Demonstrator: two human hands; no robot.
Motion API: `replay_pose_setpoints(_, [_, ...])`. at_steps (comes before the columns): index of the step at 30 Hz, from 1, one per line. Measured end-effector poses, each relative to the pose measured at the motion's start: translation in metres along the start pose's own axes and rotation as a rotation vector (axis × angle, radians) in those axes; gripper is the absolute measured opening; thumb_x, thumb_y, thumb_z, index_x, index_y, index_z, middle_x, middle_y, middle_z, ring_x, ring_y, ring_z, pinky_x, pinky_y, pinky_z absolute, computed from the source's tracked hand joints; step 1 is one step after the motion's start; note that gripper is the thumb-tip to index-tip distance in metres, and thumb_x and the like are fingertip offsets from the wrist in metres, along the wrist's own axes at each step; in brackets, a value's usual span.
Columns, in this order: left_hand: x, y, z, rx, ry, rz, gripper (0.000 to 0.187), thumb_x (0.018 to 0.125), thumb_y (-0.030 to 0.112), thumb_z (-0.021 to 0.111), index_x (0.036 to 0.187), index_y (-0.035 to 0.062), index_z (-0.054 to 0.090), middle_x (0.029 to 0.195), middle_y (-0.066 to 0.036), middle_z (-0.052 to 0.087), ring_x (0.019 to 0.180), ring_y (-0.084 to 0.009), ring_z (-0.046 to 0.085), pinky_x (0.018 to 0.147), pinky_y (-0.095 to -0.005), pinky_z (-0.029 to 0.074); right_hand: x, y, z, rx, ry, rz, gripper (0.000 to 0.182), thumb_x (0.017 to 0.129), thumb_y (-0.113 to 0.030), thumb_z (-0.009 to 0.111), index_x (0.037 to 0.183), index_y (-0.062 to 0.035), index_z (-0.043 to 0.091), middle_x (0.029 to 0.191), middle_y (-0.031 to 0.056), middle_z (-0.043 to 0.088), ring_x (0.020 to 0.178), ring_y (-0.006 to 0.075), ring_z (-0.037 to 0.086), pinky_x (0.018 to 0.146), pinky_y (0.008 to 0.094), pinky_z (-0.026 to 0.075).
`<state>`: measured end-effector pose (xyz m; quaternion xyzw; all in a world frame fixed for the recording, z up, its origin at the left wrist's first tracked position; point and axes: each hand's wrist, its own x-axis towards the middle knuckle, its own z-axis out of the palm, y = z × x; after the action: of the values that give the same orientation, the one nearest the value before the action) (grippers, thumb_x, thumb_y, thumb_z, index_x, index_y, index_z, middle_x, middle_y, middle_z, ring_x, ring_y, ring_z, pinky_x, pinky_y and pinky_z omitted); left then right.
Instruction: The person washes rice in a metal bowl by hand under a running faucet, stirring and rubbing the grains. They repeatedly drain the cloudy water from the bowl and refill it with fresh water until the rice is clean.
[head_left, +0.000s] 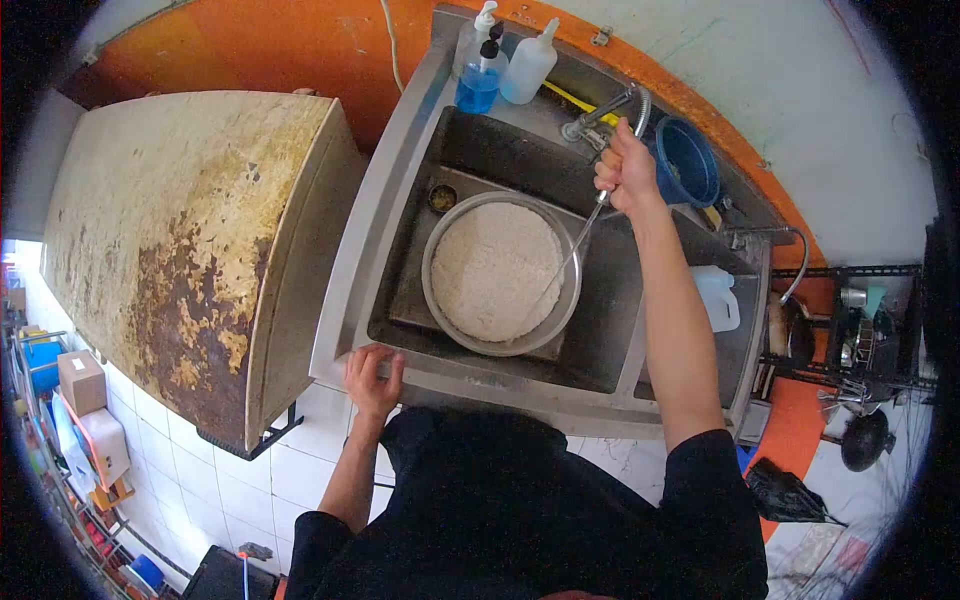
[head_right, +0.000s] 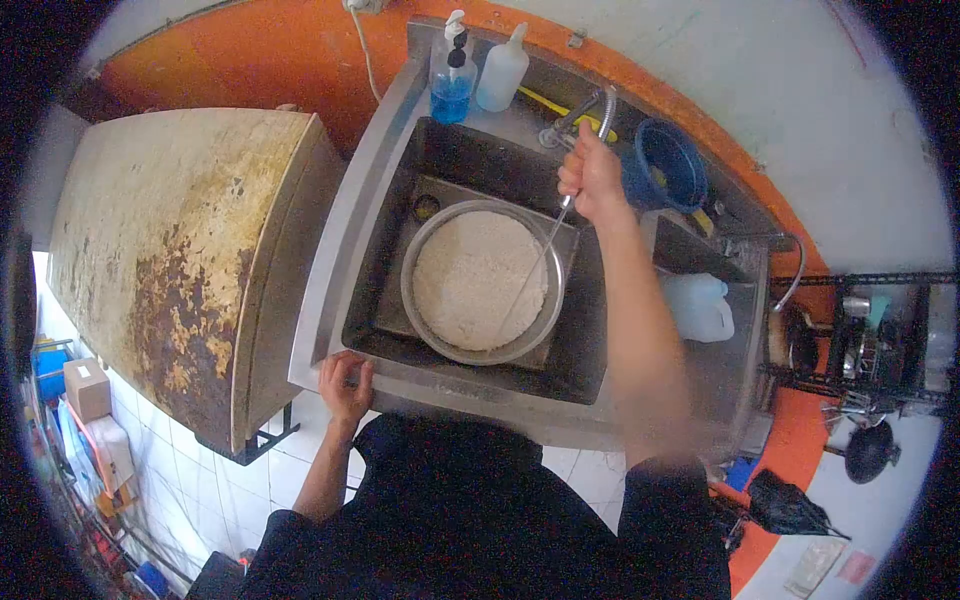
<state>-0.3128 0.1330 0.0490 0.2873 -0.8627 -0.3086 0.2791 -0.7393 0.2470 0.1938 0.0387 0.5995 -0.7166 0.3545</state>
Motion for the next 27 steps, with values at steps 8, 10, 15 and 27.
replay_pose_setpoints(8, [-0.003,-0.005,0.002,0.006,-0.018,-0.013,0.012,0.070,0.013,0.069,0.077,0.0092,0.059,0.083,-0.006,0.059,0.078,-0.0245,0.056,0.069,-0.0344,0.042,0.004,0.009,0.012,0.153,-0.023,-0.073,0.048,0.088,-0.048,0.045,0.055,-0.0192,0.025,0.046,-0.0045,0.018,0.038,0.0093,0.017,0.037,0.0262,0.016])
replay_pose_setpoints(10, [-0.001,-0.001,0.000,0.022,-0.024,-0.021,0.012,0.070,0.011,0.068,0.077,0.0079,0.059,0.083,-0.007,0.059,0.077,-0.0254,0.056,0.069,-0.0348,0.043,0.004,0.011,0.016,0.159,-0.016,-0.097,0.048,0.088,-0.049,0.044,0.055,-0.0190,0.026,0.046,-0.0043,0.017,0.038,0.0095,0.017,0.038,0.0263,0.016])
replay_pose_setpoints(15, [0.000,-0.001,0.002,0.022,-0.015,-0.005,0.013,0.070,0.014,0.069,0.077,0.0095,0.059,0.083,-0.005,0.059,0.077,-0.0237,0.056,0.068,-0.0342,0.042,0.007,0.015,0.024,0.214,0.001,-0.130,0.049,0.089,-0.050,0.041,0.055,-0.0186,0.026,0.046,-0.0051,0.016,0.040,0.0090,0.015,0.039,0.0255,0.016])
replay_pose_setpoints(27, [-0.003,-0.006,0.003,0.035,-0.030,-0.030,0.014,0.071,0.018,0.069,0.077,0.0097,0.059,0.084,-0.005,0.059,0.078,-0.0246,0.055,0.069,-0.0355,0.041,0.020,0.024,0.045,0.272,0.080,-0.264,0.051,0.089,-0.052,0.040,0.056,-0.0173,0.023,0.047,-0.0046,0.014,0.042,0.0098,0.014,0.042,0.0264,0.017])
